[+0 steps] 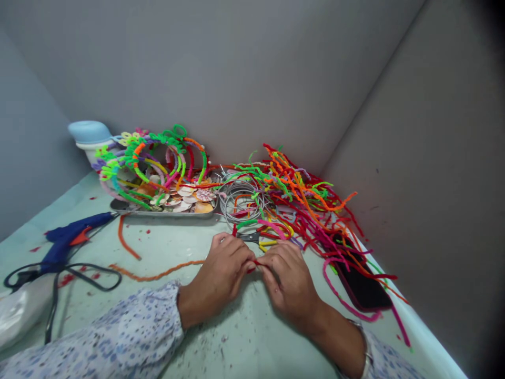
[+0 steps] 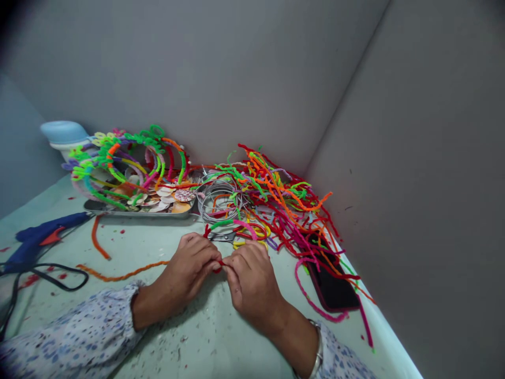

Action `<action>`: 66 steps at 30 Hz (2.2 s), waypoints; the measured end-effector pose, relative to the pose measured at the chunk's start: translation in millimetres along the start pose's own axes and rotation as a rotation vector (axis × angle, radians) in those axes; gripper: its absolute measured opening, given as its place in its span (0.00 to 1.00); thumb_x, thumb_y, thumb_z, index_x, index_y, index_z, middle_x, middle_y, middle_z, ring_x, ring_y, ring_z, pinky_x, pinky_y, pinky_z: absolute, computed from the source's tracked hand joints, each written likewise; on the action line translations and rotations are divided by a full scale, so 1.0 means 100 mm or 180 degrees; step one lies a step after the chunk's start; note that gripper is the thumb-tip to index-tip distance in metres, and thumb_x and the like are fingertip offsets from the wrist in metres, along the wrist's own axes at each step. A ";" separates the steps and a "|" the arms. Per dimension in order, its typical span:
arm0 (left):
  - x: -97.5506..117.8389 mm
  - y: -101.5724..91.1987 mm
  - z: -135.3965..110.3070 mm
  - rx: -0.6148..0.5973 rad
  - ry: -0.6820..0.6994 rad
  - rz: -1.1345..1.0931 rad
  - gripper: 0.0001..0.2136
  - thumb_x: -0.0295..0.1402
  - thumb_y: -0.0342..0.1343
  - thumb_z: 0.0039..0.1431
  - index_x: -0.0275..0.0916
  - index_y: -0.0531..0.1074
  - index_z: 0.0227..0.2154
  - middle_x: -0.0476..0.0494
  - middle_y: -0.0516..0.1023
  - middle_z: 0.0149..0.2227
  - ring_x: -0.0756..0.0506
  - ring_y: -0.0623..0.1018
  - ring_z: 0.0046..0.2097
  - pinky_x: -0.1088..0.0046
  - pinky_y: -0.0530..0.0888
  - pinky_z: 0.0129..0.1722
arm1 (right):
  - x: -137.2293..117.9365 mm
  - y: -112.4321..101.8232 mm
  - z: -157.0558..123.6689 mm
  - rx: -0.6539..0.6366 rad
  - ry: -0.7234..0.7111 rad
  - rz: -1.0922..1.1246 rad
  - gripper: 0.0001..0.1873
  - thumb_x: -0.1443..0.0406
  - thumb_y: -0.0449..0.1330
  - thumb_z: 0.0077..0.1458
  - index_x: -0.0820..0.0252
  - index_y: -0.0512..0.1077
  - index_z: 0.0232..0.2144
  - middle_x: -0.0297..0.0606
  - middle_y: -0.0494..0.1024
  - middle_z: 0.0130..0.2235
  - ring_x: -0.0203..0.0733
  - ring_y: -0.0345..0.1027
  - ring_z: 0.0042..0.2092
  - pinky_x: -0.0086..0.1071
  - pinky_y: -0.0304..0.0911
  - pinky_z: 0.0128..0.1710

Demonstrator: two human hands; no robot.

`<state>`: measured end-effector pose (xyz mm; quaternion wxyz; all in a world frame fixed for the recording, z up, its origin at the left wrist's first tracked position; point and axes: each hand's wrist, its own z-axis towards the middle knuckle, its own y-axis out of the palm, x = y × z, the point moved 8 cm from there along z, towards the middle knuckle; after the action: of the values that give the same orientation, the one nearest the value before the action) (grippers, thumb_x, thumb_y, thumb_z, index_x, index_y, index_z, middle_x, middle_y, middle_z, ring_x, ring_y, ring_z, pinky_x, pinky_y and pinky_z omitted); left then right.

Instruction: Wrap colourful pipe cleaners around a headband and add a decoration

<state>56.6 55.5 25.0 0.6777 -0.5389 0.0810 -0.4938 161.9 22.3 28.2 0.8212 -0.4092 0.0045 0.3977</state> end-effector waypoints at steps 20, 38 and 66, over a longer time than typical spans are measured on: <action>-0.03 -0.03 0.02 0.0170 -0.0032 -0.0061 0.07 0.29 0.46 0.65 0.40 0.69 0.34 0.47 0.74 0.33 0.46 0.70 0.38 0.61 0.60 0.47 | 0.05 0.00 0.01 0.0023 0.0173 0.0018 0.07 0.70 0.54 0.57 0.58 0.69 0.38 0.39 0.74 0.34 0.44 0.66 0.38 0.44 0.61 0.45; -0.33 -0.24 -0.10 0.1066 -0.1069 -0.0608 0.10 0.28 0.52 0.60 0.40 0.66 0.45 0.42 0.72 0.44 0.42 0.71 0.47 0.62 0.69 0.47 | 0.16 -0.19 -0.03 0.0697 0.0512 0.0053 0.09 0.73 0.54 0.58 0.57 0.68 0.40 0.38 0.74 0.37 0.43 0.66 0.41 0.42 0.60 0.46; -0.05 -0.11 -0.05 0.0383 -0.0565 -0.0914 0.08 0.31 0.52 0.63 0.40 0.75 0.39 0.43 0.77 0.38 0.44 0.72 0.42 0.65 0.66 0.44 | 0.14 -0.14 -0.01 0.0502 0.0477 0.0420 0.07 0.72 0.54 0.58 0.58 0.68 0.38 0.38 0.72 0.37 0.42 0.65 0.41 0.40 0.61 0.44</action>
<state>44.7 56.8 30.0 0.6357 -0.5448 -0.0866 -0.5400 181.1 25.2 32.5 0.8202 -0.3708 0.1241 0.4176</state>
